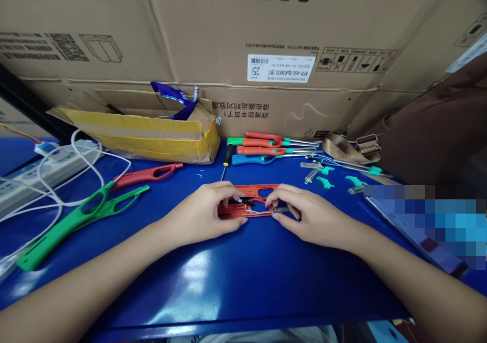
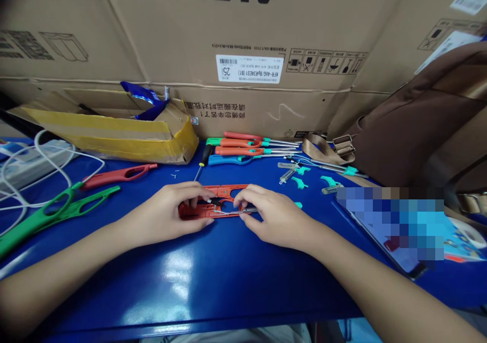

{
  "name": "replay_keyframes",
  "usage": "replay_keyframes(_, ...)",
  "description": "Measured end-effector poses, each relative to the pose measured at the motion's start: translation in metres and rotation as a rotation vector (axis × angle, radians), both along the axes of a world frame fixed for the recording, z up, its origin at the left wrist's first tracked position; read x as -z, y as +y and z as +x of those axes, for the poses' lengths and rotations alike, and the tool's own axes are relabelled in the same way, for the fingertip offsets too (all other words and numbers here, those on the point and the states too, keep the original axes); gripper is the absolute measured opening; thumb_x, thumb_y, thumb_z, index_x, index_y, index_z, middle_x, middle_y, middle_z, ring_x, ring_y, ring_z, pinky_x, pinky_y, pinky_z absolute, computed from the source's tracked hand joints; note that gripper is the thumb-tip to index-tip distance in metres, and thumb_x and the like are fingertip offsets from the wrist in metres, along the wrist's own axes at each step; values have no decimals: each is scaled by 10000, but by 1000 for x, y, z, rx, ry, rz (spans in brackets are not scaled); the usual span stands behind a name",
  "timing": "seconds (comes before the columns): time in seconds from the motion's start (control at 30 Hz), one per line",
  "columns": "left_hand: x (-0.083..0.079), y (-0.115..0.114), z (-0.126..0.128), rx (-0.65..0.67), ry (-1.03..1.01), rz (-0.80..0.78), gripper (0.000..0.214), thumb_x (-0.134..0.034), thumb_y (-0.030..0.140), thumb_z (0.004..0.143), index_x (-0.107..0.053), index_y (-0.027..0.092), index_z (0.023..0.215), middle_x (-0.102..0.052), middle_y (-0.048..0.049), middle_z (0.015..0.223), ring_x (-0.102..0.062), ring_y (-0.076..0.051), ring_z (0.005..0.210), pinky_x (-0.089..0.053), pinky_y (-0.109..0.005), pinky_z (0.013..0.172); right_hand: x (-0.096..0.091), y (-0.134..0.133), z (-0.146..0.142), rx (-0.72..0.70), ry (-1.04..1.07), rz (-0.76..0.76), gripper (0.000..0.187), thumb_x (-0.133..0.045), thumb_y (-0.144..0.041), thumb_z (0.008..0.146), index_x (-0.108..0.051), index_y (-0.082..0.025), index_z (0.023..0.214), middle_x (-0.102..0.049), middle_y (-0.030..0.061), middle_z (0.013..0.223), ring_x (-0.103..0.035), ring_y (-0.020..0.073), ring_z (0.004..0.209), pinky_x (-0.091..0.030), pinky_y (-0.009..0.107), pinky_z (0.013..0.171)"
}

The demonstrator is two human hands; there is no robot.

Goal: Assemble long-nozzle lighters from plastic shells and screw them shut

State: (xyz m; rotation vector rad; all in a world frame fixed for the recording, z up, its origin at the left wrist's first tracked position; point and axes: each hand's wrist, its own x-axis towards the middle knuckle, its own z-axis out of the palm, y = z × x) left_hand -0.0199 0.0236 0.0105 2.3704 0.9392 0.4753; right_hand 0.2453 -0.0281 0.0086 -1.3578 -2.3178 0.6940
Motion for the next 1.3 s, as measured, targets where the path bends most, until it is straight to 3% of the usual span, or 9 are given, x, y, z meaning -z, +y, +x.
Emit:
replay_keyframes(0.43,4,4,-3,23,-2,-14,338,-742,225,827,-738,187,1163,-700,-72,1104,-675,-209,956,-548,-348,868,-3,1,0,-51,-37,-4,147,-610,-157,932,-657,-244,1041,-625,-1,1076,-536,109,751,-423,245,685)
replay_keyframes(0.63,2,2,-2,27,-20,-11,333,-747,263,836,-740,201,1163,-709,-63,1108,-682,-198,950,-552,-324,841,-2,1,0,-68,-34,15,137,-573,-201,972,-696,-242,1014,-635,14,1078,-572,113,772,-433,250,678)
replay_keyframes(0.77,3,-2,1,9,-60,5,292,-653,336,937,-739,217,1190,-722,-67,1102,-686,-184,928,-546,-289,767,2,4,-1,-56,-24,65,139,-567,-265,1005,-699,-238,974,-658,16,1045,-592,123,785,-433,260,693)
replay_keyframes(0.97,10,-1,4,-40,-76,42,182,-635,233,945,-772,193,1057,-725,-59,1023,-676,-155,827,-522,-259,696,9,5,-5,-6,-76,120,99,-650,-288,965,-661,-231,886,-676,5,1010,-628,138,803,-437,270,710)
replay_keyframes(1.13,10,-1,3,-19,-113,53,179,-649,131,915,-778,194,1022,-737,-46,1010,-688,-155,847,-536,-269,744,9,4,-5,-4,-38,130,60,-668,-250,942,-655,-244,1000,-699,13,1046,-667,153,887,-465,268,751)
replay_keyframes(1.3,12,-4,5,-1,-163,62,174,-669,124,921,-803,193,1007,-751,-46,956,-707,-163,867,-556,-279,785,9,2,-7,17,-27,152,86,-609,-250,975,-680,-243,1025,-710,9,963,-649,135,784,-439,254,674)
